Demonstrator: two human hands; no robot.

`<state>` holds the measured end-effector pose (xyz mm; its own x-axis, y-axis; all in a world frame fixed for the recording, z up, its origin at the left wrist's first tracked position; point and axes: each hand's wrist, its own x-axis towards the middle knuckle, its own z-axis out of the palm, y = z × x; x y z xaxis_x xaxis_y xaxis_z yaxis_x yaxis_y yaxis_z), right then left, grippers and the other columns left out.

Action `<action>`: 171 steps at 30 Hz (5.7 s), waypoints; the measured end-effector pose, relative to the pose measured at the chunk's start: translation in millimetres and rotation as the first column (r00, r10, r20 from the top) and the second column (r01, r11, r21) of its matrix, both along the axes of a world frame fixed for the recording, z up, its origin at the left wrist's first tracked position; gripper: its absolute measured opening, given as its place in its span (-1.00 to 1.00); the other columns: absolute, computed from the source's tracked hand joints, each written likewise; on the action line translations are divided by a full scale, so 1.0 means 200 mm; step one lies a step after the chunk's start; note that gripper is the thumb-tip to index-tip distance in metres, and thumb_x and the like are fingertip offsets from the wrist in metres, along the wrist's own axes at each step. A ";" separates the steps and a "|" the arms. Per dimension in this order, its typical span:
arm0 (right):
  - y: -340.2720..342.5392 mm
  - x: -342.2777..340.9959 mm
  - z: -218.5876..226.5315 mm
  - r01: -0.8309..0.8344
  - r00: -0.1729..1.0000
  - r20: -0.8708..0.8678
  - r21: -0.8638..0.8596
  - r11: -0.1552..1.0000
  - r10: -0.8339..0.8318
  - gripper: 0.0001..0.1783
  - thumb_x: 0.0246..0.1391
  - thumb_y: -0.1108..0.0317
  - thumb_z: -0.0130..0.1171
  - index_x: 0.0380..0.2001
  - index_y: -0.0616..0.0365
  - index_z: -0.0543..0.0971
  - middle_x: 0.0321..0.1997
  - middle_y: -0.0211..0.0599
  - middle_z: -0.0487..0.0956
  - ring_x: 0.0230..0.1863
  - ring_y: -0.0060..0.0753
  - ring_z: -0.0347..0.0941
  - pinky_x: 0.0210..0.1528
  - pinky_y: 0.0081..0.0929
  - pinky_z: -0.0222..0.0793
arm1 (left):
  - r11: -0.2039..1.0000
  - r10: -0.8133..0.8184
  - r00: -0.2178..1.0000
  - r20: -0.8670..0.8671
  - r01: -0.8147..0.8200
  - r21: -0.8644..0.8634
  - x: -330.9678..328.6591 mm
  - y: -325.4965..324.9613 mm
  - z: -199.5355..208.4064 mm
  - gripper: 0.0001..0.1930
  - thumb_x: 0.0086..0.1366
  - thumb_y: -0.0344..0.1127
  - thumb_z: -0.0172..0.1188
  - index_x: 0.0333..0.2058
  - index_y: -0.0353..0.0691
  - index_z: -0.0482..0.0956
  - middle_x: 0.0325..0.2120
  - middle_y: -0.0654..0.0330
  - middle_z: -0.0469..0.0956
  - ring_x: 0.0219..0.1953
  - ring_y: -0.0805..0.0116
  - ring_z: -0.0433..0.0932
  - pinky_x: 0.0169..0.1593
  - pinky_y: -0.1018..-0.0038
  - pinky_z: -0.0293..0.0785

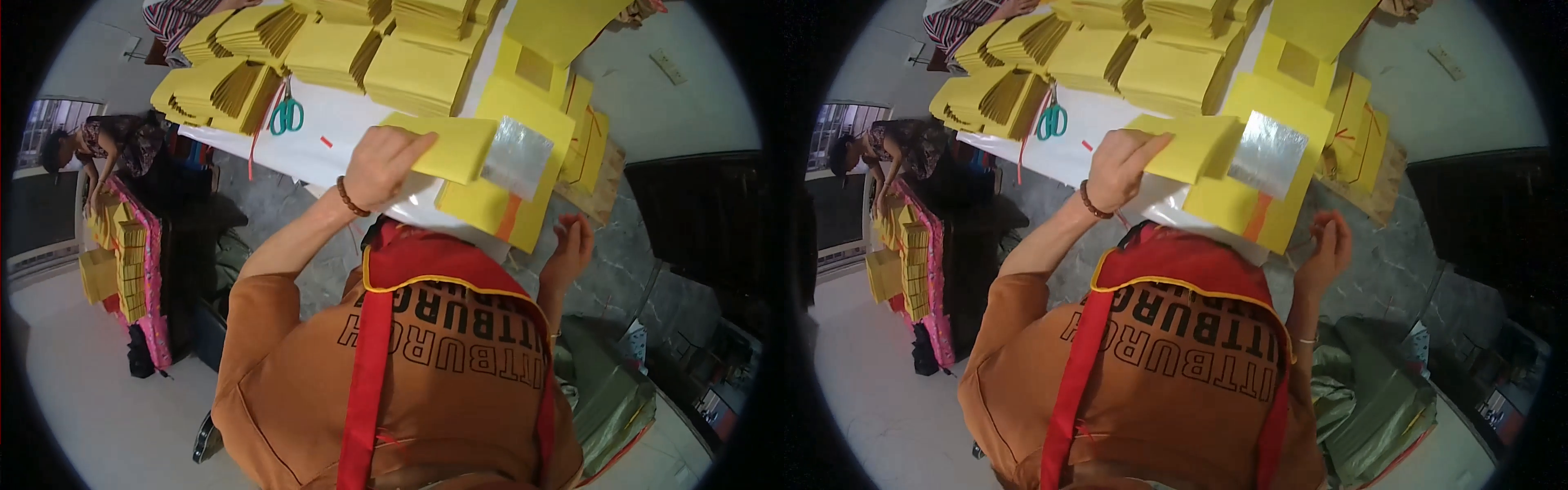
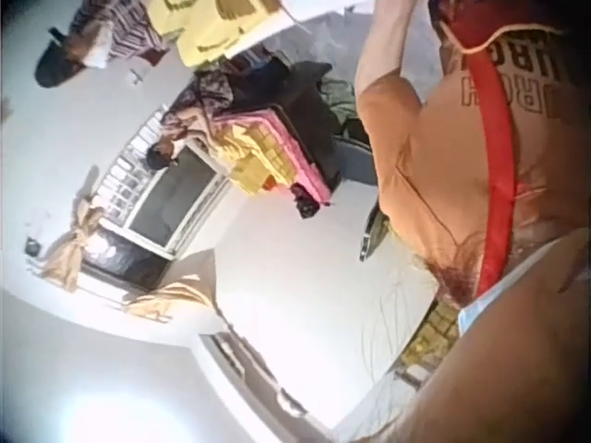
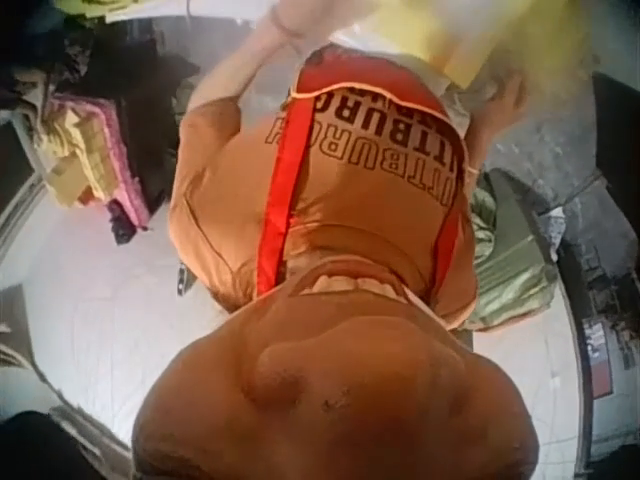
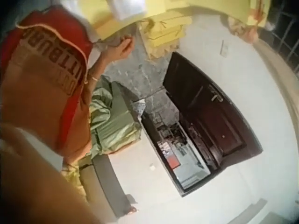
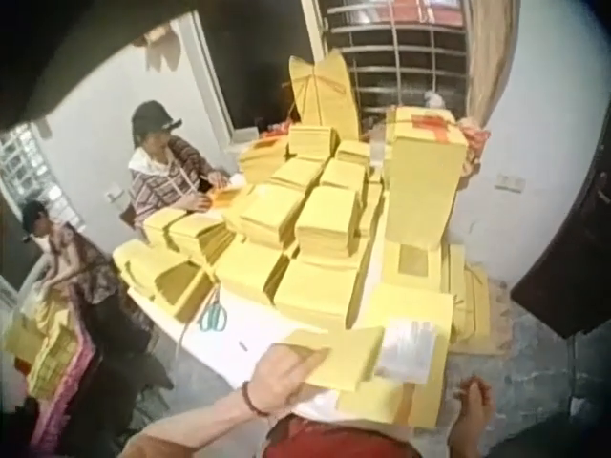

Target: The recorder is shown sorting and stacking yellow paper products with reflective centers.

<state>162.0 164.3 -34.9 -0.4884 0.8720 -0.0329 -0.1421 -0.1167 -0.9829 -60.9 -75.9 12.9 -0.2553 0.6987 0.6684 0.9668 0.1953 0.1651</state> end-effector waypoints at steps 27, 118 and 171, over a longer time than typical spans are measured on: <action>0.05 -0.12 0.11 -0.594 0.805 0.526 0.710 0.378 0.275 -0.77 -0.02 0.42 0.15 -0.23 0.10 0.58 -0.08 -0.33 0.55 0.13 -0.16 0.33 0.09 -0.33 0.22 | 0.880 0.191 0.959 0.211 -0.072 -0.470 -0.03 -0.12 -0.33 -0.83 0.15 -0.30 0.15 -0.26 -0.15 0.55 -0.32 0.19 0.51 -0.27 0.22 0.48 -0.21 0.34 0.33; -0.04 -0.25 0.14 -0.291 0.876 0.425 0.084 0.953 0.229 -0.47 -0.03 0.40 0.19 0.07 0.26 0.40 -0.09 -0.07 0.55 -0.14 -0.46 0.48 -0.08 -0.55 0.35 | 0.935 0.285 0.287 0.914 0.125 -0.331 -0.04 0.45 -0.13 -0.60 0.28 -0.08 0.04 -0.53 -0.36 0.33 -0.75 0.13 0.31 -0.66 0.40 0.26 -0.54 0.41 0.23; -0.04 0.03 0.13 -0.293 0.949 0.204 0.306 0.906 0.239 -0.60 0.28 0.29 -0.24 0.06 0.27 0.39 0.15 -0.14 0.37 0.15 -0.30 0.31 0.18 -0.36 0.17 | 0.897 -0.209 0.974 0.081 0.225 -0.380 0.25 0.59 -0.10 -0.46 -0.08 -0.39 0.13 -0.03 -0.38 0.38 -0.32 0.14 0.45 -0.30 0.23 0.43 -0.19 0.40 0.39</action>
